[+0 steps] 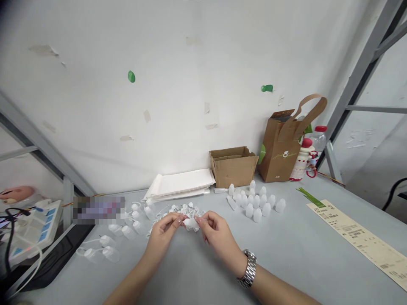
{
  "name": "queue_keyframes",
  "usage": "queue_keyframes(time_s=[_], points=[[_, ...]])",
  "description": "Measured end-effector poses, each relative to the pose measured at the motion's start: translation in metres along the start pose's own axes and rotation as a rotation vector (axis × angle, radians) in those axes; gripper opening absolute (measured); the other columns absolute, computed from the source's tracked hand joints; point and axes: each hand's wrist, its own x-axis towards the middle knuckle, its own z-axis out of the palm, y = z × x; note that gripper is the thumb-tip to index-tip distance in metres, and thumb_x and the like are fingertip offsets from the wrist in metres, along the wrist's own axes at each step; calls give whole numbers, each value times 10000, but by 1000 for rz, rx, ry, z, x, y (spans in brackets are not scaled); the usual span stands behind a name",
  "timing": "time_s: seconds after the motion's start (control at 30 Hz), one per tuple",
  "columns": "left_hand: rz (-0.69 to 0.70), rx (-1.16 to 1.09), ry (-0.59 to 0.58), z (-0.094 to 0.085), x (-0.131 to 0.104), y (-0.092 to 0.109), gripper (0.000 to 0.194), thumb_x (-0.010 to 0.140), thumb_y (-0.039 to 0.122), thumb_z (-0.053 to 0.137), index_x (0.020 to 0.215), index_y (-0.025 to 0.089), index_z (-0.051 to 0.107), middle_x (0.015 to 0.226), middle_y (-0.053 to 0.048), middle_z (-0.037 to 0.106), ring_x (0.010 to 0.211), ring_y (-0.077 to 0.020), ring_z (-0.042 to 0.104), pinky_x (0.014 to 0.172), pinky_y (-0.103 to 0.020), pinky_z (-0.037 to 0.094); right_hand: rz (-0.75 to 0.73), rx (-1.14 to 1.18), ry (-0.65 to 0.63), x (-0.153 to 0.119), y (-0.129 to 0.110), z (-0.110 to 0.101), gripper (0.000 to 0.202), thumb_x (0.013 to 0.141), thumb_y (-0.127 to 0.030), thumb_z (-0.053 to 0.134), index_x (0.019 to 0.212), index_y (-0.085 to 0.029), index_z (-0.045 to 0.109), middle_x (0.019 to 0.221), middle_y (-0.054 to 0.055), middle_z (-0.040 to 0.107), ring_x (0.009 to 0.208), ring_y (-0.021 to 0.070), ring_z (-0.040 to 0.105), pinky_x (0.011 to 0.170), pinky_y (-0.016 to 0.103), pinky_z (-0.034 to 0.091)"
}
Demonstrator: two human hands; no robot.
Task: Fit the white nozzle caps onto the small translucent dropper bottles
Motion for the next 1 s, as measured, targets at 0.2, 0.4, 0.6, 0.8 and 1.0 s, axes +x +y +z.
queue_keyframes(time_s=[0.2,0.4,0.6,0.8,1.0], points=[[30,1,-27,2,1,-5,247,785,340,554,598,192,620,763,-44,635,813,-205,591,773,-296,434,-9,-16,10,2,1,-1,462,742,-632,518,607,-195,452,432,-68,412,415,84,354,454,228,291],[20,-15,-40,3,1,-3,236,776,341,562,603,188,611,755,-40,635,793,-200,586,760,-290,435,-16,-28,15,1,3,-2,455,767,-617,502,601,-197,446,443,-65,415,427,88,362,463,231,298],[-27,-55,-25,2,0,-1,248,788,372,535,640,184,601,710,-25,619,775,-192,574,756,-287,424,-18,-3,-8,1,3,1,461,767,-628,488,602,-201,438,441,-65,422,423,89,374,465,230,313],[-55,-53,-23,5,-1,-1,259,783,384,535,626,183,578,667,-9,590,724,-179,553,721,-275,413,-14,19,-7,2,3,1,447,760,-611,514,598,-200,441,435,-68,423,418,86,375,463,226,321],[-73,-36,-24,6,-2,3,279,791,405,524,619,187,555,644,5,555,700,-168,533,700,-264,406,-8,21,0,1,2,1,439,759,-597,529,592,-201,440,431,-69,428,411,85,380,460,224,325]])
